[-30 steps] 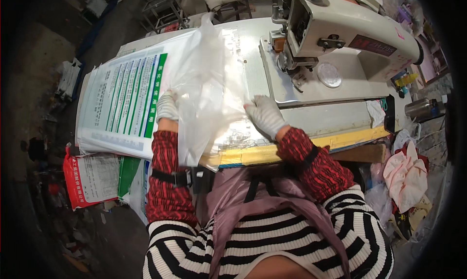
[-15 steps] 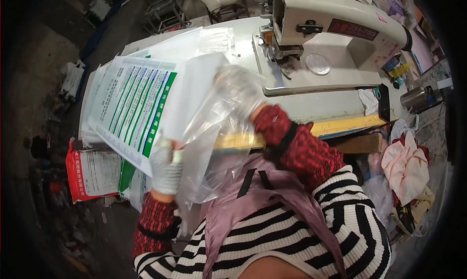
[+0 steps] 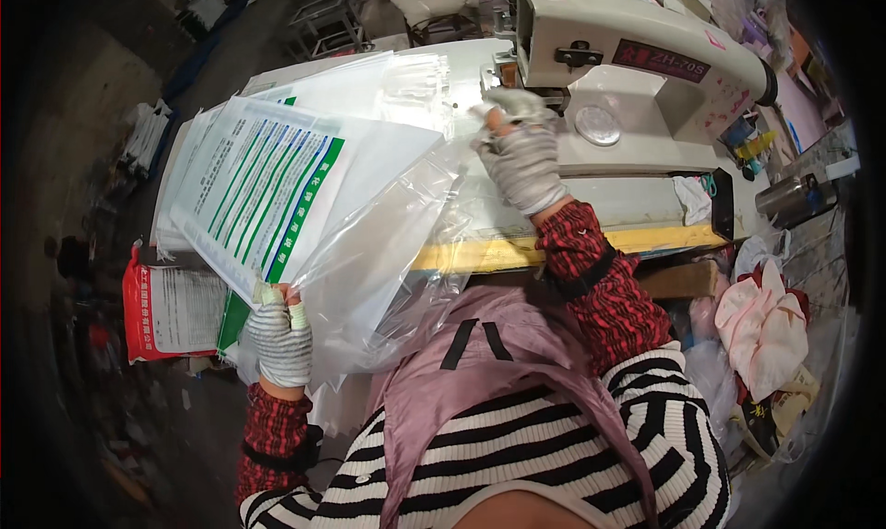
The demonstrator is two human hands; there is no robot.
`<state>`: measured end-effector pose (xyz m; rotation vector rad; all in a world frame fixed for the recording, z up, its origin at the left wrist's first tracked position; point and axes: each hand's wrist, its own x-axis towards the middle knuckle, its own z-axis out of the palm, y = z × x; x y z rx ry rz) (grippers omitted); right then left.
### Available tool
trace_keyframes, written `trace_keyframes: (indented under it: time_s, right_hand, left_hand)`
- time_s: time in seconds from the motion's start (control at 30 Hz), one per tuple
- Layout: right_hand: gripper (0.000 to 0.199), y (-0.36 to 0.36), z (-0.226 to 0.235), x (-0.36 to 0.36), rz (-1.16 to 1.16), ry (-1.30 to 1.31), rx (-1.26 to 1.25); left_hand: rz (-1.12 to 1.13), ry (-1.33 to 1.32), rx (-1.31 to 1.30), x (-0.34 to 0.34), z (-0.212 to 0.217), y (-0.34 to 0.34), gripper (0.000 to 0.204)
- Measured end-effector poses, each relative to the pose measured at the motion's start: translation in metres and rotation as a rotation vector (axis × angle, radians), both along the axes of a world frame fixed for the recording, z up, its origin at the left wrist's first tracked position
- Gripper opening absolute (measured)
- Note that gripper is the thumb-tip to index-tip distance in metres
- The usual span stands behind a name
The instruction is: Sealing the open edges of printed plastic bags using a heat sealer or industrial sewing machine.
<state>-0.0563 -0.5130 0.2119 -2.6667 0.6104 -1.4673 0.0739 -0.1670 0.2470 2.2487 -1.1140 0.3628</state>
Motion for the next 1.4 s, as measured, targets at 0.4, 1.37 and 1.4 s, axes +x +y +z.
trace_keyframes:
  time_s: [0.4,1.37,1.4]
  right_hand:
    - [0.018,0.029,-0.040,0.046,0.337,0.006,0.768]
    - [0.014,0.153,-0.021,0.012,0.396,0.954,-0.282]
    - [0.012,0.157,-0.017,0.019,0.449,0.820,-0.324]
  left_hand:
    - [0.046,-0.079,0.120,-0.030,-0.013,0.044,0.013]
    - [0.409,0.088,0.586,0.063,-0.014,0.100,0.026]
    - [0.467,0.048,0.627,0.059,-0.011,0.098,0.026]
